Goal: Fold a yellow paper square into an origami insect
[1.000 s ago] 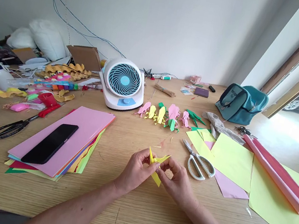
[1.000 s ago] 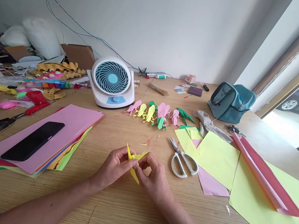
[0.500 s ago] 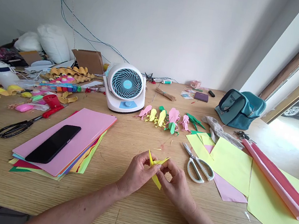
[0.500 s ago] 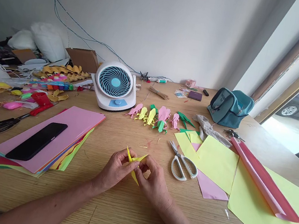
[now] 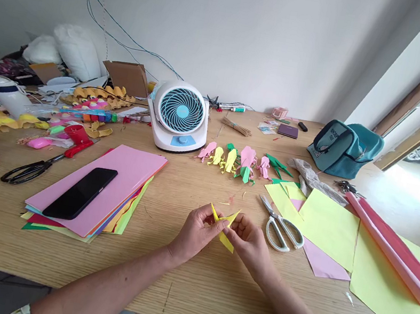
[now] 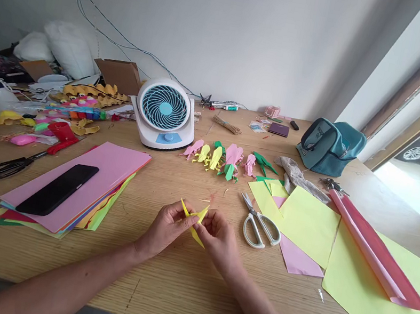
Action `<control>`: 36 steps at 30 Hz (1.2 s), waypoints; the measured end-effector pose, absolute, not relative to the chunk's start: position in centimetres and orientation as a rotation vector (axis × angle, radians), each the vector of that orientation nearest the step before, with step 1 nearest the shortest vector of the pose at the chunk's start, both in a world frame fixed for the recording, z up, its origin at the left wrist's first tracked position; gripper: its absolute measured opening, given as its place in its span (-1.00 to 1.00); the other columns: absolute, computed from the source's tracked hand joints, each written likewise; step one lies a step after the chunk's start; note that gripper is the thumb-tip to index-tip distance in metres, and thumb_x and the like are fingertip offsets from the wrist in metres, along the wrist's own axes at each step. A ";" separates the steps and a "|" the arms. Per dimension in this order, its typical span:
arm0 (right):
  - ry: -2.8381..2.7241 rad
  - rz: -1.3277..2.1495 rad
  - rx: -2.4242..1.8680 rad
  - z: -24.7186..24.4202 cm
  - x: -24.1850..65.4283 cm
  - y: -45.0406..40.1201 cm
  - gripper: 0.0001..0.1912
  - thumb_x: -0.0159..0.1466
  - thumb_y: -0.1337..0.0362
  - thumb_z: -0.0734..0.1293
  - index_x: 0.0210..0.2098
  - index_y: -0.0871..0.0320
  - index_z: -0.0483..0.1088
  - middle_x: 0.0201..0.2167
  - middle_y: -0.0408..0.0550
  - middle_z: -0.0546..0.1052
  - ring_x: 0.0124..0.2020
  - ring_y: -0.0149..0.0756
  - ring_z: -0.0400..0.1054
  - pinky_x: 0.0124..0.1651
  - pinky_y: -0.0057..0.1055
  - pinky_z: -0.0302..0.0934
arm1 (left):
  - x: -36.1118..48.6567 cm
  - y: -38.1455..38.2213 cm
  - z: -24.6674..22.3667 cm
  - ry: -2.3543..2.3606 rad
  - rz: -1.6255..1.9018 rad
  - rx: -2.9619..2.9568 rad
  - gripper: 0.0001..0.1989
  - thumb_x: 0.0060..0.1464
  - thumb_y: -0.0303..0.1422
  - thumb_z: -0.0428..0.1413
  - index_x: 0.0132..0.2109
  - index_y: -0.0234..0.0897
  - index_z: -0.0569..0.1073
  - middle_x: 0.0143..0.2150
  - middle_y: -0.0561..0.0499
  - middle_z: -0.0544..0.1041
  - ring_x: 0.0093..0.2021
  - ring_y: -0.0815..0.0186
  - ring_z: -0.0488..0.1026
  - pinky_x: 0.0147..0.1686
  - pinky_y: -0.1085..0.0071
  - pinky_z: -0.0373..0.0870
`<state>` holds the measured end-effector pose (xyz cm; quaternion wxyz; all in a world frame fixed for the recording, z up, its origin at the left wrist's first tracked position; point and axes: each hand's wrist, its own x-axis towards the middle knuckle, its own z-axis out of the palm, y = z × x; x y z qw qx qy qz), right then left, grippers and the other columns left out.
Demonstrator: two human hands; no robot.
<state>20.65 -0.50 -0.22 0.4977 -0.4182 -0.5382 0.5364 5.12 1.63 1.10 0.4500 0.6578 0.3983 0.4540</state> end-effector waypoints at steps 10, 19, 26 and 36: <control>-1.199 1.406 -1.072 1.2 21.6 -0.6 -0.58 0.05 -0.06 0.49 -0.45 0.15 0.36 -0.53 -0.19 0.36 -0.51 -0.42 0.17 -0.44 -0.45 0.10 | 4.5 2.3 2.5 0.803 1.114 1.551 -0.78 0.20 -0.21 0.11 -0.22 -0.30 0.42 -0.33 0.05 0.39 -0.29 0.38 0.32 -0.22 0.49 0.30; -1.169 1.499 -1.022 1.5 22.5 -0.4 -0.59 0.00 0.01 0.54 -0.46 0.16 0.36 -0.54 -0.21 0.36 -0.51 -0.45 0.14 -0.44 -0.45 0.01 | 3.7 3.3 2.6 0.694 1.000 1.831 -0.89 0.09 -0.38 0.23 -0.25 -0.32 0.47 -0.30 0.03 0.43 -0.31 0.41 0.37 -0.25 0.46 0.36; -1.124 1.670 -0.974 1.6 22.8 -0.5 -0.67 0.06 0.06 0.52 -0.42 0.15 0.40 -0.52 -0.21 0.39 -0.51 -0.46 0.16 -0.42 -0.45 0.01 | 3.6 3.4 3.1 0.668 1.014 1.917 -0.92 0.07 -0.42 0.24 -0.30 -0.34 0.52 -0.34 0.01 0.47 -0.37 0.43 0.38 -0.31 0.48 0.37; -1.224 1.545 -0.998 2.0 22.6 -0.5 -0.63 0.01 0.08 0.55 -0.39 0.14 0.37 -0.47 -0.22 0.39 -0.49 -0.46 0.14 -0.41 -0.45 0.00 | 3.8 3.4 2.4 0.721 1.043 1.887 -0.92 0.07 -0.42 0.23 -0.31 -0.33 0.48 -0.33 0.02 0.48 -0.34 0.41 0.44 -0.28 0.47 0.42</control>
